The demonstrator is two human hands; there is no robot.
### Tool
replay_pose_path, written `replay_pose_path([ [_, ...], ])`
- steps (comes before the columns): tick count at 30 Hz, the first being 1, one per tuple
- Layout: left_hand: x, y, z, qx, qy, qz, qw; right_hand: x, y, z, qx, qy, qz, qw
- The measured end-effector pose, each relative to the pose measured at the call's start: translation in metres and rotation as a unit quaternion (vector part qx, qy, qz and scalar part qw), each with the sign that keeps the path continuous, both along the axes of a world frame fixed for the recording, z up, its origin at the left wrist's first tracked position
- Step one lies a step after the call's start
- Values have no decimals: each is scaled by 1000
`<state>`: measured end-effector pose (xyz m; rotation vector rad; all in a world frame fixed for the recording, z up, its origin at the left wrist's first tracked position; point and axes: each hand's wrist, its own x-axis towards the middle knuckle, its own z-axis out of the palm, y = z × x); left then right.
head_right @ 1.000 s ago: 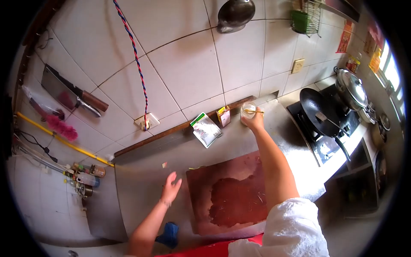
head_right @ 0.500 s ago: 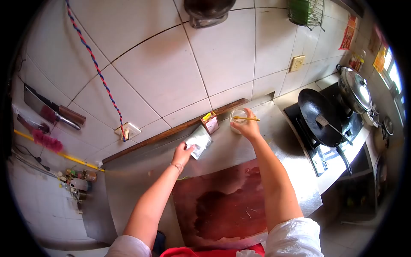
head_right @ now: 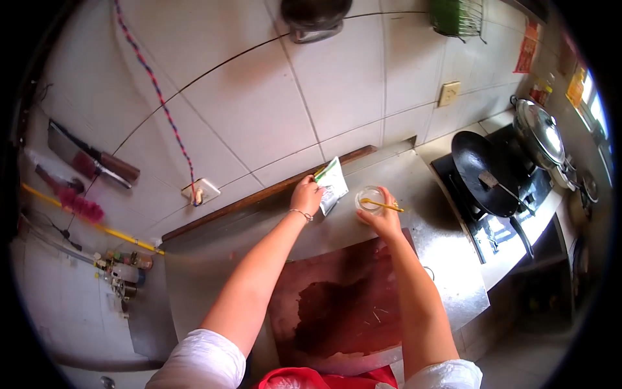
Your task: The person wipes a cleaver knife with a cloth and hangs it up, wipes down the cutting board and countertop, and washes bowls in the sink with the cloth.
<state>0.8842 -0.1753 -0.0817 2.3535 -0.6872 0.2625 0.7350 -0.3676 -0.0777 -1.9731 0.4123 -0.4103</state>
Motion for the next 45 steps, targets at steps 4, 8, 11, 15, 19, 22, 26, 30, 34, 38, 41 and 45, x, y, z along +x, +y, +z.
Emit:
replay_pose_path([
  [4,-33,27,-1,-67,-13,-13,998,-15,17,7,52,1,13,999],
  [8,-97,104,36,-150,4,15,989,-24,-1,-23,82,21,3,996],
  [11,-134,195,61,-167,25,60,984,-30,-2,-28,90,36,-19,995],
  [15,-166,374,42,-183,51,185,964,-16,34,-23,112,48,-25,992],
  [19,-213,554,48,-121,32,317,940,-5,144,0,125,78,6,989],
  [22,-246,688,38,-113,-11,411,905,-7,268,10,161,66,68,982],
  [26,-275,851,27,-78,-55,511,854,-12,489,34,199,58,231,951],
  [30,-293,985,15,-70,-39,579,811,-12,712,40,237,66,385,890],
  [34,-284,1096,-12,-48,-51,600,797,-13,911,11,250,59,487,835],
  [38,-263,1163,-32,16,-27,616,787,-15,1052,1,127,49,543,829],
  [41,-245,1189,-39,-82,38,612,786,-19,1128,-1,79,65,544,833],
  [45,-235,1210,-69,-46,-95,570,815,-15,1197,-19,24,47,559,827],
])
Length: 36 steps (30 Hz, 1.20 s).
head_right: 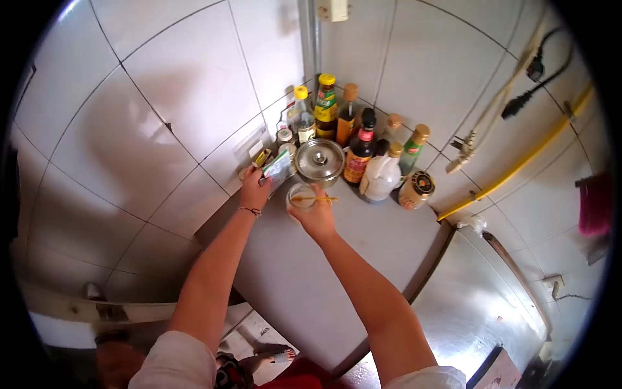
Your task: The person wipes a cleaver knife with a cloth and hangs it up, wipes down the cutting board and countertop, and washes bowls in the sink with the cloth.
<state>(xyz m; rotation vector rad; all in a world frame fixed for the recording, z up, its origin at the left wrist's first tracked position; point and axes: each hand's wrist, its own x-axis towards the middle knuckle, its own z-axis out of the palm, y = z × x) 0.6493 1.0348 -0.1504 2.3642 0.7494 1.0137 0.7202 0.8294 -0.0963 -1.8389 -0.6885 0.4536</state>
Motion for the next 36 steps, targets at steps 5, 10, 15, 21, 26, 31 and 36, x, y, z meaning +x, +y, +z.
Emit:
replay_pose_path([
  [5,-25,-38,28,-158,-123,31,979,5,66,-5,9,-20,-8,1000],
  [10,-28,-69,-19,-291,-73,61,952,-4,84,-15,16,-15,-23,999],
  [15,9,-60,-41,-160,-54,83,982,-36,8,15,2,99,-18,995],
  [21,29,-55,-25,-206,-51,81,974,-77,-164,24,-46,179,-76,980],
  [26,44,-48,-27,-206,-4,92,974,-124,-289,35,-68,229,-182,954],
  [31,22,-26,-47,-309,49,83,946,-169,-356,54,-66,281,-286,914],
  [36,-8,19,-101,-368,-52,240,897,-191,-393,70,-54,295,-343,890],
])
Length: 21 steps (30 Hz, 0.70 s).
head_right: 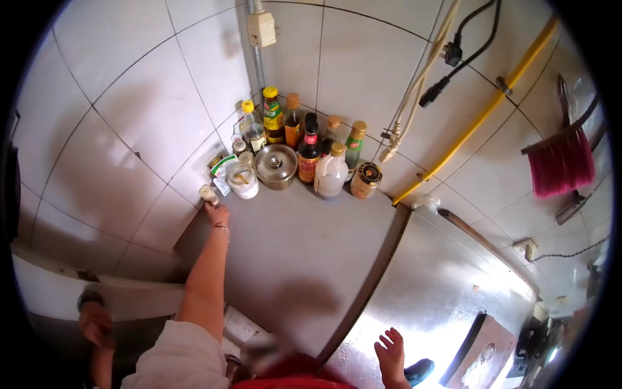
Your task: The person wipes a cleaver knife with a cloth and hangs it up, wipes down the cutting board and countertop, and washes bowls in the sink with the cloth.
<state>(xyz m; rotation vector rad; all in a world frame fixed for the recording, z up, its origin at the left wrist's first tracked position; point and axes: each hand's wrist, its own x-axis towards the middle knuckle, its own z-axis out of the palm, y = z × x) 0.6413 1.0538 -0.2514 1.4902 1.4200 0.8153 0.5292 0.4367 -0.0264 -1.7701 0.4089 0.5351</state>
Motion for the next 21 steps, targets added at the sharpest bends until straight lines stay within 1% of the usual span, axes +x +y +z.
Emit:
replay_pose_path([
  [1,1,18,-23,-25,-90,-28,995,-4,-9,-1,-2,0,-5,1000],
  [3,5,13,-18,-54,-178,-58,981,-13,-25,-1,14,-20,-24,999],
  [5,7,-16,42,-208,-179,-53,960,-16,-34,11,-10,-1,-55,998],
  [7,-6,-29,66,-228,-174,-74,955,-23,-60,4,-25,-18,-51,998],
  [9,-13,-34,65,-229,-158,-124,952,-31,-84,9,-39,-34,-70,996],
  [11,-30,-39,46,-246,-181,-166,938,-42,-107,5,-58,-55,-76,994],
  [13,-67,-48,22,-280,-218,-180,917,-57,-135,0,-79,-76,-92,990],
  [15,-94,-66,4,-290,-201,-186,917,-76,-168,-5,-96,-91,-127,983],
  [16,-99,-122,51,-239,-105,-185,947,-87,-187,-10,-103,-97,-148,979],
  [18,-124,-154,28,-204,-33,-272,940,-109,-227,-21,-111,-98,-197,969],
  [19,-137,-196,41,-213,-53,-258,941,-121,-245,-28,-121,-98,-216,964],
  [21,-161,-273,52,-173,-6,-335,926,-142,-292,-33,-138,-78,-260,953],
])
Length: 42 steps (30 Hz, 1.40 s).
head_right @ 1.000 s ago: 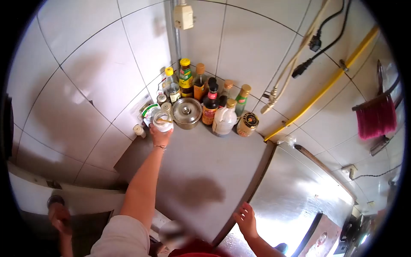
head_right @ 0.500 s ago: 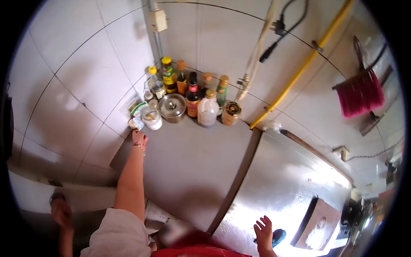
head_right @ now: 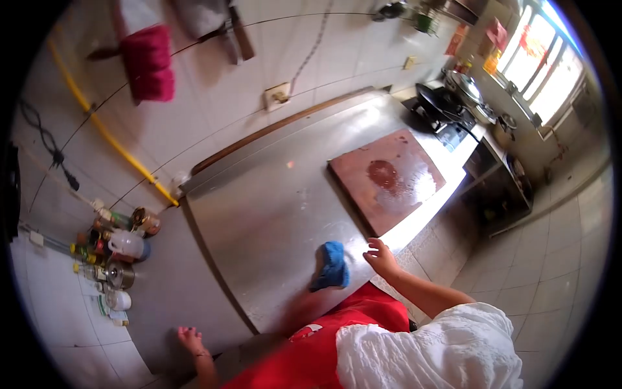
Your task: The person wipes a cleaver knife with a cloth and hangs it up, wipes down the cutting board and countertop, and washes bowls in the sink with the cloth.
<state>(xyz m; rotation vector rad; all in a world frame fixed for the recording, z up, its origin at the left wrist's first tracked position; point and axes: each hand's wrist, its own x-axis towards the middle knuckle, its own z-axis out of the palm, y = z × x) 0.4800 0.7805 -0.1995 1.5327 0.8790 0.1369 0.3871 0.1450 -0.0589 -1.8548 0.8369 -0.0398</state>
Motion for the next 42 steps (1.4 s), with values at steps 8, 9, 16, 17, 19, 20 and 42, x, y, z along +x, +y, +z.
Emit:
replay_pose_path([
  [8,-73,-320,65,202,-137,-360,901,-64,-229,-23,23,19,-141,990],
  [9,-79,-361,84,232,-156,-396,875,-73,-261,-24,46,4,-160,986],
  [16,-67,-537,107,403,-201,-524,723,-130,-381,5,50,-22,-224,973],
  [17,-66,-542,99,404,-202,-525,721,-136,-388,7,64,-23,-236,969],
  [19,-60,-545,86,429,-162,-535,710,-148,-398,3,85,-39,-261,961],
  [20,-56,-542,80,431,-166,-538,705,-153,-399,-1,87,-43,-267,959],
  [42,-108,-708,71,-112,-143,-33,983,89,-630,-96,411,-154,-135,888],
])
